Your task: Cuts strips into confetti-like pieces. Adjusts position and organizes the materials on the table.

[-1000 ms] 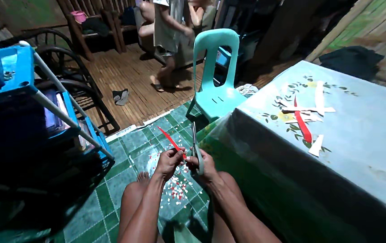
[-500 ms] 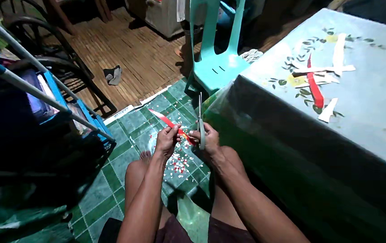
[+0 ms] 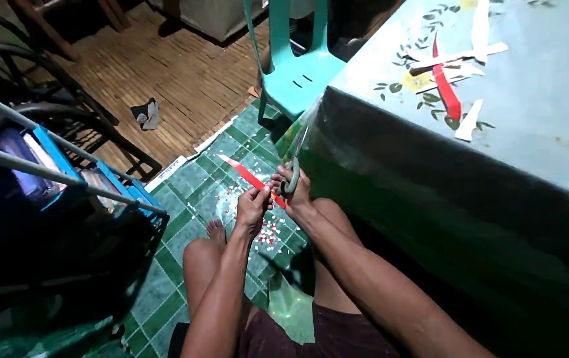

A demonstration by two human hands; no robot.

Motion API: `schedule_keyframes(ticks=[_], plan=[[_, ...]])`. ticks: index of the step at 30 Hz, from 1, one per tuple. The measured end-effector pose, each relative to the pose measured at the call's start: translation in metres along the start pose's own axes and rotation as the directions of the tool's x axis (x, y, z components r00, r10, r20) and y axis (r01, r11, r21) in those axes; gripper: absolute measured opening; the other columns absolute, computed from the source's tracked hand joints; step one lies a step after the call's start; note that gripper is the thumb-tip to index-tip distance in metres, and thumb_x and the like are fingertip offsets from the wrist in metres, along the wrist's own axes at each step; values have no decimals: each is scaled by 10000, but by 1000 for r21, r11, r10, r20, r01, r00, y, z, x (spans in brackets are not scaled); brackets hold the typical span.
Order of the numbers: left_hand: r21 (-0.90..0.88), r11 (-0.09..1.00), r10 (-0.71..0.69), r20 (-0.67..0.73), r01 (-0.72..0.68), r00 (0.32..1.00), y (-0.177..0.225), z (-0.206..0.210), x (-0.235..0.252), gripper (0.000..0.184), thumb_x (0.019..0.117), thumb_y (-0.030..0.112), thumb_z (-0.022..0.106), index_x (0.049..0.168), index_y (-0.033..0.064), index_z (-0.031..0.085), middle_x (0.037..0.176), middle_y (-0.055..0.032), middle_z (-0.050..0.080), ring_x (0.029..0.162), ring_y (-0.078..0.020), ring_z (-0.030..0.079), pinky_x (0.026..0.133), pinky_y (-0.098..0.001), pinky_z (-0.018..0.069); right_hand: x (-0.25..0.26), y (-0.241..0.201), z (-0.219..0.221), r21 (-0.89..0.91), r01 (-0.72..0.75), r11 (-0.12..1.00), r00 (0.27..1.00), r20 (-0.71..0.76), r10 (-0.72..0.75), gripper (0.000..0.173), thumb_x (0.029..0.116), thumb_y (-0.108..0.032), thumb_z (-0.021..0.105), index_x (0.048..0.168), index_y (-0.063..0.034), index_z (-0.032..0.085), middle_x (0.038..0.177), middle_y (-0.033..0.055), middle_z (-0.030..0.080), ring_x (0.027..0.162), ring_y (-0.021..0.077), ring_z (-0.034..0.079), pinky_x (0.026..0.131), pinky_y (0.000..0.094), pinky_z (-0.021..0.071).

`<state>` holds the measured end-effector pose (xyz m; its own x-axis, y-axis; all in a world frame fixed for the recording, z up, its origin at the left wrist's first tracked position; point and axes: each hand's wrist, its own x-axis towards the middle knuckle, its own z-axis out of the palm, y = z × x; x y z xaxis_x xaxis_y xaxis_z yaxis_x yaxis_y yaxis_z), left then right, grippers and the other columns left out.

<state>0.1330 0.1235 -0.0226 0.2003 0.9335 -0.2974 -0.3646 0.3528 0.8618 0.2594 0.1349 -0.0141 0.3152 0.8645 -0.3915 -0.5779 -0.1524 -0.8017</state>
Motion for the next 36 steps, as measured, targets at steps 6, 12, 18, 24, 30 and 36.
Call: schedule_keyframes(ticks=[6, 12, 18, 24, 30, 36], plan=[[32, 999, -26, 20, 25, 999, -3, 2, -2, 196, 1043, 103, 581, 1088, -56, 686, 842, -112, 681, 663, -127, 634, 635, -258, 565, -1, -2, 2, -5, -29, 1000, 999, 16, 29, 464, 948, -255, 734, 1345, -106, 547, 911, 106, 718, 727, 198, 708, 647, 339, 604], [57, 998, -34, 31, 32, 999, 0, 1, -6, 214, 1052, 109, 564, 1098, -61, 686, 891, -131, 697, 689, -134, 647, 653, -267, 571, 5, -2, -2, -29, -16, 999, 999, 33, 17, 438, 941, -249, 740, 1315, -111, 559, 915, 96, 723, 729, 190, 705, 629, 332, 593], [-43, 999, 11, -50, -13, 999, 6, -5, -5, 214, 1056, 105, 551, 1108, -59, 677, 873, -118, 687, 684, -132, 645, 664, -272, 576, 6, -8, -6, -165, -21, 986, 992, 122, 42, 458, 924, -179, 768, 1318, -61, 566, 899, 137, 722, 715, 215, 702, 645, 362, 605], [-178, 982, 31, -185, -64, 982, 17, -14, 2, 197, 1064, 114, 536, 1104, -52, 634, 846, -111, 669, 678, -138, 650, 654, -270, 585, -10, -22, 0, -468, 109, 877, 937, 342, 66, 641, 832, -98, 825, 1398, -13, 536, 865, 154, 747, 686, 232, 724, 640, 382, 627], [-249, 967, 19, -156, -58, 988, 15, -11, 1, 228, 1066, 127, 536, 1158, -55, 640, 859, -120, 680, 687, -145, 660, 656, -277, 589, -12, -16, 0, -447, 244, 860, 932, 352, -82, 707, 784, -70, 830, 1419, -1, 526, 804, 134, 737, 649, 235, 717, 629, 398, 635], [-305, 952, -18, -129, -23, 991, 15, -11, -1, 217, 1068, 128, 532, 1144, -41, 645, 874, -120, 680, 703, -146, 661, 667, -278, 587, -12, -17, 0, -490, 302, 818, 928, 347, -135, 745, 761, -73, 842, 1433, -6, 527, 800, 117, 739, 659, 219, 719, 649, 393, 635]])
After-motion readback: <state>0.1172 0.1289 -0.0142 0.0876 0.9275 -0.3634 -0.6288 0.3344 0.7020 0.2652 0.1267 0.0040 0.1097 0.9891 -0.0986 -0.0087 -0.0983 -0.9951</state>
